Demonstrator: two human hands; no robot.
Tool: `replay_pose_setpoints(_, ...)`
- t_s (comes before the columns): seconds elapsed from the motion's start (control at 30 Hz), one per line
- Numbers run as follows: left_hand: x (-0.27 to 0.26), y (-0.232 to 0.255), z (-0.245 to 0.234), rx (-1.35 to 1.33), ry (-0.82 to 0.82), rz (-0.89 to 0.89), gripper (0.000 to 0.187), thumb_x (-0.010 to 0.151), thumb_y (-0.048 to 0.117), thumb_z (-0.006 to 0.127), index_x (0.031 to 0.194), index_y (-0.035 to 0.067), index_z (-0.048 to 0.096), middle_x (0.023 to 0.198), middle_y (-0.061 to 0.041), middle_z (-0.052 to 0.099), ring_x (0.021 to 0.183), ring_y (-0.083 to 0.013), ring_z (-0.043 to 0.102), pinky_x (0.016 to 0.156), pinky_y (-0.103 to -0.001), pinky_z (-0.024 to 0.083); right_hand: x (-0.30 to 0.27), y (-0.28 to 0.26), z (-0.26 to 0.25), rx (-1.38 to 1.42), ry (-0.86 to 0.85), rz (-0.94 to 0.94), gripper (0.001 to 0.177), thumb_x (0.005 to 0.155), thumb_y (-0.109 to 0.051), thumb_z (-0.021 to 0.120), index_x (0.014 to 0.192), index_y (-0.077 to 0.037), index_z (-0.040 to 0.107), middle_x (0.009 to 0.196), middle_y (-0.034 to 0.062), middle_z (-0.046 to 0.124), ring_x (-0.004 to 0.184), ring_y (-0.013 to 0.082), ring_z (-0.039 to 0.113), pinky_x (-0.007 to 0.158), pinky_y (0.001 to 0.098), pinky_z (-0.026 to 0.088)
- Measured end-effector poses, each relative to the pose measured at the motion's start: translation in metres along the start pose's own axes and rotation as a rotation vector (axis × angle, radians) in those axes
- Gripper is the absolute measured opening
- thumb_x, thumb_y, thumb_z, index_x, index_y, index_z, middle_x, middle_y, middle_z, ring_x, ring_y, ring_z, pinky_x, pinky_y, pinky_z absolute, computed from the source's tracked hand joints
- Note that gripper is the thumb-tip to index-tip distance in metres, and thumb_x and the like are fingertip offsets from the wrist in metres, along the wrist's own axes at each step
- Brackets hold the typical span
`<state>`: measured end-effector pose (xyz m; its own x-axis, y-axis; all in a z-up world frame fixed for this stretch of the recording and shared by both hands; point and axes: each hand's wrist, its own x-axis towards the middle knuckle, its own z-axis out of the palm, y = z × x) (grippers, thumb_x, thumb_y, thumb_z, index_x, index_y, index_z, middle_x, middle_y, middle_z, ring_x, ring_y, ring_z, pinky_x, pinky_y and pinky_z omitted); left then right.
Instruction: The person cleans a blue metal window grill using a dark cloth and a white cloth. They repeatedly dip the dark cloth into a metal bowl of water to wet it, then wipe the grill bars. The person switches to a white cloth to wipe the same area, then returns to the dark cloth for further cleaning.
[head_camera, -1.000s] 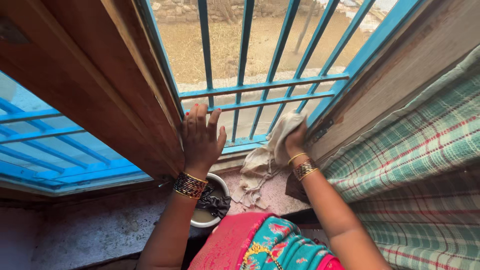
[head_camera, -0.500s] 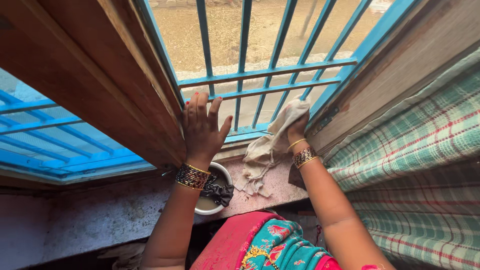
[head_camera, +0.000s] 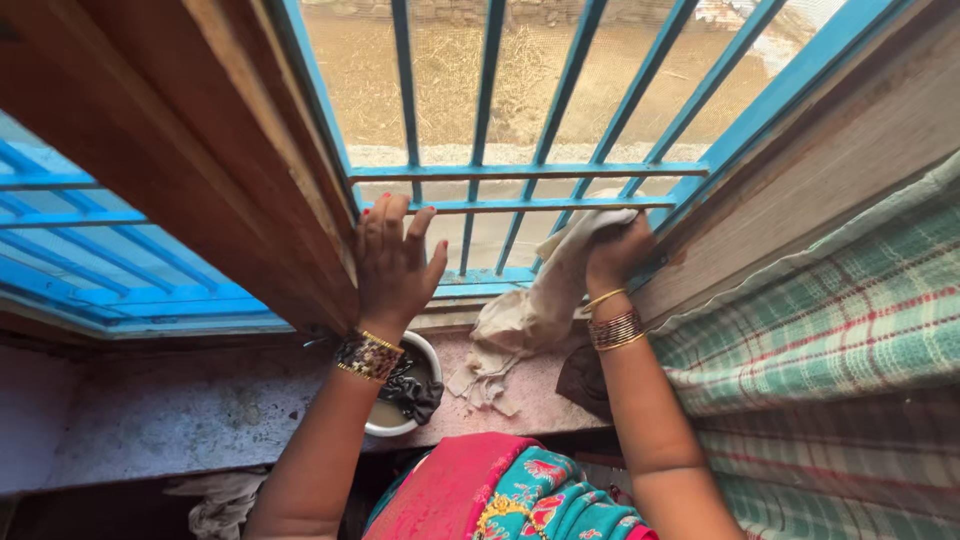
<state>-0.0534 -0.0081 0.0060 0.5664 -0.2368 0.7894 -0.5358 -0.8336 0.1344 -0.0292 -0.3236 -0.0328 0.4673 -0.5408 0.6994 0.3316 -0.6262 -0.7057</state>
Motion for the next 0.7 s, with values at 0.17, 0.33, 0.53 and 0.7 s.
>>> replay_pose_setpoints(0.17, -0.003, 0.015, 0.008, -0.009, 0.008, -0.033, 0.05, 0.1, 0.039, 0.069, 0.14, 0.017, 0.05, 0.145, -0.015, 0.049, 0.143, -0.0359, 0.043, 0.122, -0.054, 0.03, -0.015, 0.031, 0.001, -0.055, -0.056, 0.017, 0.023, 0.095, -0.017, 0.069, 0.097, 0.005, 0.064, 0.085, 0.0226, 0.073, 0.08, 0.0305, 0.075, 0.072, 0.0398, 0.057)
replay_pose_setpoints(0.33, -0.001, 0.025, 0.009, 0.018, 0.016, -0.05, 0.048, 0.102, 0.043, 0.067, 0.138, 0.016, 0.051, 0.144, -0.014, 0.049, 0.143, -0.0354, 0.043, 0.122, -0.054, 0.03, -0.059, 0.093, 0.0, -0.116, -0.154, 0.01, 0.019, 0.094, -0.012, 0.066, 0.103, 0.004, 0.063, 0.091, 0.0263, 0.071, 0.091, 0.0428, 0.071, 0.076, 0.0486, 0.055)
replay_pose_setpoints(0.53, -0.009, 0.033, 0.012, 0.037, 0.03, -0.052, 0.048, 0.101, 0.042, 0.068, 0.137, 0.016, 0.051, 0.141, -0.013, 0.049, 0.142, -0.0351, 0.044, 0.122, -0.055, 0.03, -0.106, 0.137, -0.012, -0.434, -0.221, -0.137, 0.033, 0.079, -0.006, 0.065, 0.107, 0.01, 0.058, 0.101, 0.032, 0.063, 0.095, 0.0501, 0.06, 0.083, 0.0538, 0.048)
replay_pose_setpoints(0.7, -0.011, 0.042, 0.014, 0.051, 0.057, -0.042, 0.05, 0.097, 0.034, 0.072, 0.137, 0.017, 0.048, 0.141, -0.014, 0.048, 0.142, -0.0364, 0.043, 0.122, -0.056, 0.031, -0.096, 0.116, -0.032, -0.412, -0.356, -0.054, 0.017, 0.078, -0.005, 0.065, 0.092, 0.004, 0.059, 0.095, 0.0269, 0.065, 0.096, 0.0464, 0.06, 0.085, 0.0531, 0.047)
